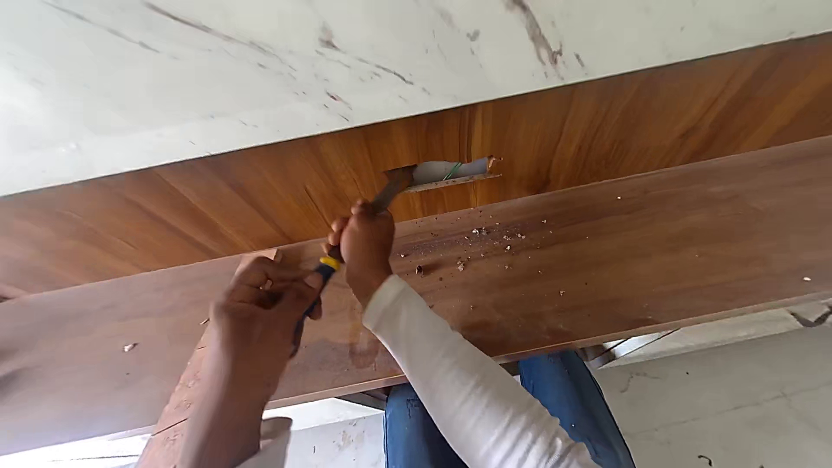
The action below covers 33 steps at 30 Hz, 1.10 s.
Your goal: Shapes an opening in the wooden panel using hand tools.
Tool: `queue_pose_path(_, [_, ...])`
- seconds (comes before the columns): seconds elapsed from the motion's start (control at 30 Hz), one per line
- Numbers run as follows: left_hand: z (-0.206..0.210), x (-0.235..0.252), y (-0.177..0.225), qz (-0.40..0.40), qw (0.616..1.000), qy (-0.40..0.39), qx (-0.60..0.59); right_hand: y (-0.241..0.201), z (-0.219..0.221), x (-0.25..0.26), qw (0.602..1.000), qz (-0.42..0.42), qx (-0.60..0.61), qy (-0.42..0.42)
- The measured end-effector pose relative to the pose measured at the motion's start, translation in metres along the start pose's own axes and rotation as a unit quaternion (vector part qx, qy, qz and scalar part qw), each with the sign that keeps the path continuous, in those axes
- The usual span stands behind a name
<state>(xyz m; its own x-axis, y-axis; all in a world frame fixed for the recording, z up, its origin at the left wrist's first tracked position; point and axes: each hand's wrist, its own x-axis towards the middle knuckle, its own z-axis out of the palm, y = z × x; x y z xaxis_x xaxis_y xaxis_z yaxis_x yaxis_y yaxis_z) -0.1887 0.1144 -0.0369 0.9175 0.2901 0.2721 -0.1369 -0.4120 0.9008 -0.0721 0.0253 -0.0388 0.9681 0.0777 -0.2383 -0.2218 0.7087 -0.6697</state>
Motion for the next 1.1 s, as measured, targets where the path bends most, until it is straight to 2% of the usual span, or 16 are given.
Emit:
queue_pose_path(0.1, [0.005,-0.027,0.001,-0.001,0.999,0.001,-0.041,-0.002,-0.015,-0.018,1.0,0.023,0.015,0.002])
queue_pose_path(0.23, [-0.004,-0.038,0.002,0.027,0.998,0.038,-0.04,0.004,-0.003,-0.024,0.997,0.055,-0.038,-0.031])
queue_pose_path(0.33, [-0.018,-0.028,0.001,0.023,0.997,0.061,-0.028,0.007,0.012,-0.021,0.995,0.047,-0.074,-0.038])
queue_pose_path(0.47, [-0.02,-0.01,0.007,-0.064,0.994,0.075,0.037,0.007,0.021,-0.004,0.992,0.026,-0.122,-0.023])
queue_pose_path(0.57, [-0.011,0.004,0.004,-0.057,0.995,0.081,0.031,0.003,0.025,0.013,0.987,0.02,-0.161,-0.012])
queue_pose_path(0.67, [-0.01,0.002,-0.008,-0.051,0.996,0.064,-0.022,0.006,0.019,0.013,0.985,0.022,-0.173,-0.015])
queue_pose_path(0.73, [-0.003,-0.007,-0.003,-0.043,0.997,0.047,-0.037,0.008,0.01,0.009,0.991,0.024,-0.126,-0.037])
queue_pose_path(0.83, [0.019,-0.03,0.005,-0.052,0.998,0.005,-0.047,-0.001,-0.015,-0.003,0.996,0.038,-0.069,-0.041])
queue_pose_path(0.93, [0.043,-0.056,0.003,-0.066,0.996,-0.027,-0.056,-0.01,-0.046,-0.015,0.994,0.063,-0.082,-0.038])
queue_pose_path(1.1, [0.071,-0.074,0.002,-0.083,0.991,-0.035,-0.1,-0.02,-0.069,-0.019,0.993,0.088,-0.079,-0.03])
